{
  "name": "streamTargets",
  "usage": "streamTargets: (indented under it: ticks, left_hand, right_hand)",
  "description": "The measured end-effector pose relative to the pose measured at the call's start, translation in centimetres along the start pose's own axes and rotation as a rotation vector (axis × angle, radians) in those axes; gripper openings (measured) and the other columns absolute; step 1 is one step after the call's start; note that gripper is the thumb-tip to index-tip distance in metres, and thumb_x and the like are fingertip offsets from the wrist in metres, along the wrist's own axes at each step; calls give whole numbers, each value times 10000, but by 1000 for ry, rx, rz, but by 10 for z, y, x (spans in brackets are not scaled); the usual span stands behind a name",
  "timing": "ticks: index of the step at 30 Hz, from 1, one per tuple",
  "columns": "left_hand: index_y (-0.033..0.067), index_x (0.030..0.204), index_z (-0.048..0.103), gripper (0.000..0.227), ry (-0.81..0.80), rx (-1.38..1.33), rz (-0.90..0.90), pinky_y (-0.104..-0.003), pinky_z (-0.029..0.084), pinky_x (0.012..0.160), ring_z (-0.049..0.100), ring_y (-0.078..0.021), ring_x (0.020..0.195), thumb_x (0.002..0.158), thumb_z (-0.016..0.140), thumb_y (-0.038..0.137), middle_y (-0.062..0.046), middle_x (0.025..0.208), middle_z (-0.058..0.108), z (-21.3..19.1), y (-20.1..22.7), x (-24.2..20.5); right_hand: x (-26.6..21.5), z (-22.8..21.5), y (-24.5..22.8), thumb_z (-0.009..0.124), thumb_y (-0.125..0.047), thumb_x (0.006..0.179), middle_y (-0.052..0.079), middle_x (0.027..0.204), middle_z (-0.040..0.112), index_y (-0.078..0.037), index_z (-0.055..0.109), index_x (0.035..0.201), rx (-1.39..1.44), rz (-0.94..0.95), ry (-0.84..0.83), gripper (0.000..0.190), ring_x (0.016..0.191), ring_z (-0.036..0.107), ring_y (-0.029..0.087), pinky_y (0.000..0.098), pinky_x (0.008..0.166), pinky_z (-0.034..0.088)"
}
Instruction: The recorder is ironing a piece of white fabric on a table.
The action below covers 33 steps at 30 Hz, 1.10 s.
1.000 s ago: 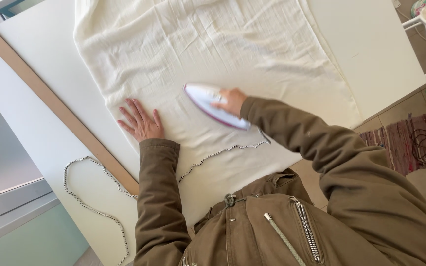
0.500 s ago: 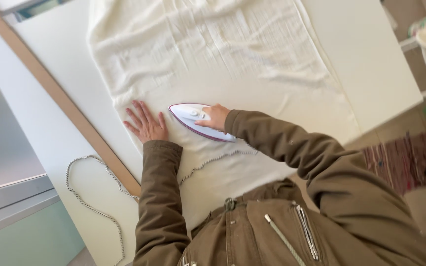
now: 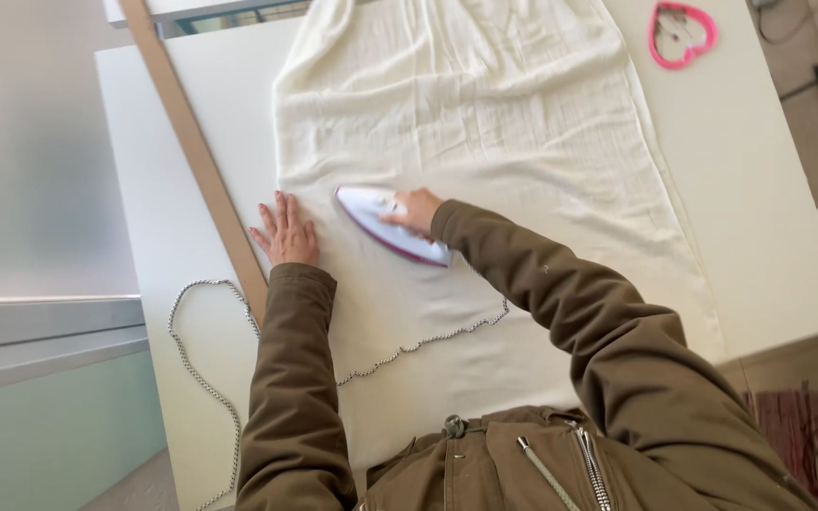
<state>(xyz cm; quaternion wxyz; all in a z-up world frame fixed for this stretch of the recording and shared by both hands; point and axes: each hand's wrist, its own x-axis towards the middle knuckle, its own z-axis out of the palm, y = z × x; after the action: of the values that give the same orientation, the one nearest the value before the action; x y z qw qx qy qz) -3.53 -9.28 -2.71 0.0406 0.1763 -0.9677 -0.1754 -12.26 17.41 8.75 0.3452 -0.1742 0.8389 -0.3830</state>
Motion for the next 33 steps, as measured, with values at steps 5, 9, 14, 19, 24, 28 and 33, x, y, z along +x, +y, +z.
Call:
streamTargets:
  ticks: [5,9,14,19,24,28,33]
  left_hand:
    - [118,1618,310,698,92,-24,61,-613,46,1259,91,-343,1595,993,571,287,-56,1723,202,0,-14,-20]
    - [1,1635,253,809,94,74,80,-572,78,1275,89,-362,1611,953,591,275,-185,1734,148,8,11,-60]
    - [1,1619,225,831,36,57,74,-609,52,1252,66,-344,1594,968,578,377,-163,1720,121,2,52,-113]
    - [32,1616,191,847,74,95,69,-621,18,1233,33,-317,1582,987,546,474,-117,1716,92,5,40,-117]
    - [-17,1609,155,894,5,101,70,-608,4,1236,0,-341,1580,972,566,457,-170,1711,55,-8,44,-123]
    - [-37,1595,181,923,-103,125,107,-613,25,1234,17,-355,1576,939,612,449,-191,1702,65,-25,70,-151]
    - [-63,1561,224,956,-102,-11,103,-602,84,1230,67,-396,1561,890,670,452,-199,1686,107,-16,76,-170]
  right_hand:
    - [68,-26,12,707,-468,966,81,607,604,12,691,1037,139,110,82,486,415,558,175,359,385,482]
    - [61,-7,-3,695,-460,888,74,571,612,-90,693,1030,19,-18,-90,397,403,587,166,352,380,498]
    - [90,-7,-28,718,-465,918,74,577,595,-20,651,986,-46,-25,-86,455,410,549,164,352,381,473]
    - [133,-47,-46,717,-428,946,58,593,561,40,625,967,166,84,106,477,424,499,145,337,364,435]
    - [95,-67,-50,678,-441,954,44,580,546,5,626,999,70,67,19,451,410,499,132,310,365,446]
    - [42,-37,-62,689,-498,895,57,575,572,-80,695,1143,-131,-48,-209,486,409,539,140,314,381,467]
    - [25,-1,-58,684,-534,883,88,612,602,-77,671,1252,-273,-105,-394,588,447,573,174,351,402,504]
